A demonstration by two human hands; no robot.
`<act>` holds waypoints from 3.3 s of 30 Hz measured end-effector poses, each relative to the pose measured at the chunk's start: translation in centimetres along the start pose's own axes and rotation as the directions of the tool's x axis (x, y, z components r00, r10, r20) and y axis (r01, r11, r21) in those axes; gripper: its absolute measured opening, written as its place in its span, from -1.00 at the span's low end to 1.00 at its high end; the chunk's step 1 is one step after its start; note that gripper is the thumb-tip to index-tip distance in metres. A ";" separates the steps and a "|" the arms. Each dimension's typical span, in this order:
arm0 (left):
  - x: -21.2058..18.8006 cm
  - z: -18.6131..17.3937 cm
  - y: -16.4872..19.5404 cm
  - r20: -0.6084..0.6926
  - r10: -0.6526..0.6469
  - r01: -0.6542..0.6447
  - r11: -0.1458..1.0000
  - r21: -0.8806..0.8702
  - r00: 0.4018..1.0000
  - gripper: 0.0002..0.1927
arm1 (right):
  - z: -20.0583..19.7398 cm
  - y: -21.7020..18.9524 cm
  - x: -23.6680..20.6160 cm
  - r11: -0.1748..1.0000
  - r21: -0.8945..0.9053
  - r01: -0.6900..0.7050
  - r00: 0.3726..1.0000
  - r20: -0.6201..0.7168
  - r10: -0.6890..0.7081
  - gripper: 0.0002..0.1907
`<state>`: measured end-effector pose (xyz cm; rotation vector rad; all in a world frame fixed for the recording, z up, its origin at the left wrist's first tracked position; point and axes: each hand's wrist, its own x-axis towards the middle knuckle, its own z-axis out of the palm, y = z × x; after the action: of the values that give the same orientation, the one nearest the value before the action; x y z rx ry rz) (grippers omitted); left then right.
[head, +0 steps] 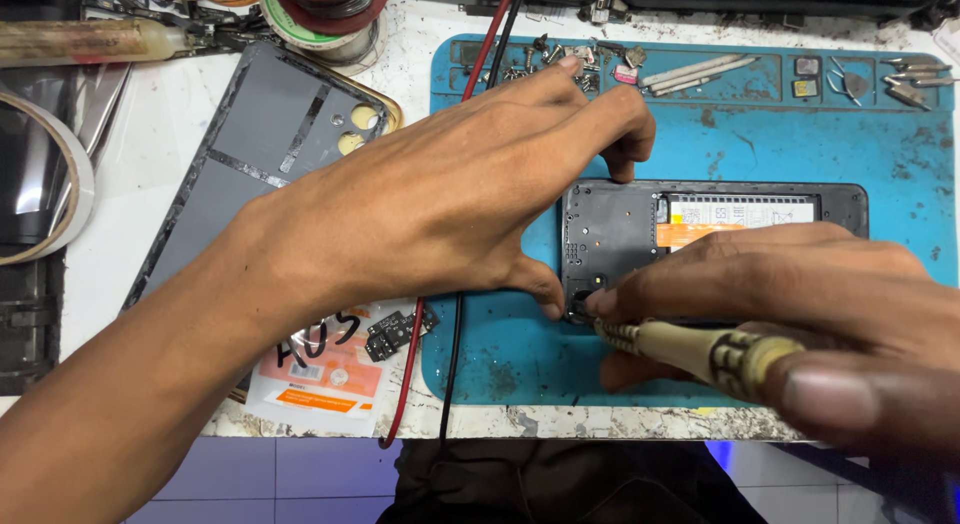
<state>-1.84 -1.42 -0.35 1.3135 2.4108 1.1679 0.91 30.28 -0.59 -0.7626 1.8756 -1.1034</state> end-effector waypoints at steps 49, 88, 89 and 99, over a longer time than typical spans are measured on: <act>0.3 -0.4 -0.1 0.133 0.075 -0.049 0.982 -0.184 0.988 -0.91 | 1.4 -2.8 3.3 0.621 -0.661 0.420 0.665 -0.241 -0.707 -0.17; 0.3 -0.5 -0.1 0.155 0.069 -0.033 0.975 -0.221 0.985 -0.93 | 1.5 -4.7 4.7 0.703 -0.547 0.454 0.702 -0.266 -0.661 -0.23; 0.3 -0.5 -0.1 0.136 0.101 -0.072 0.976 -0.206 0.985 -0.94 | 1.4 -3.8 4.5 0.665 -0.590 0.457 0.678 -0.253 -0.691 -0.12; 0.1 -0.5 -0.2 0.146 0.088 -0.056 0.975 -0.214 0.985 -0.95 | 0.5 -5.3 4.0 0.665 -0.598 0.447 0.762 -0.135 -0.634 -0.21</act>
<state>-2.27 -1.69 -0.08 1.3794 2.0854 1.2482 -0.10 24.50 2.64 -1.6525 2.3685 -1.1133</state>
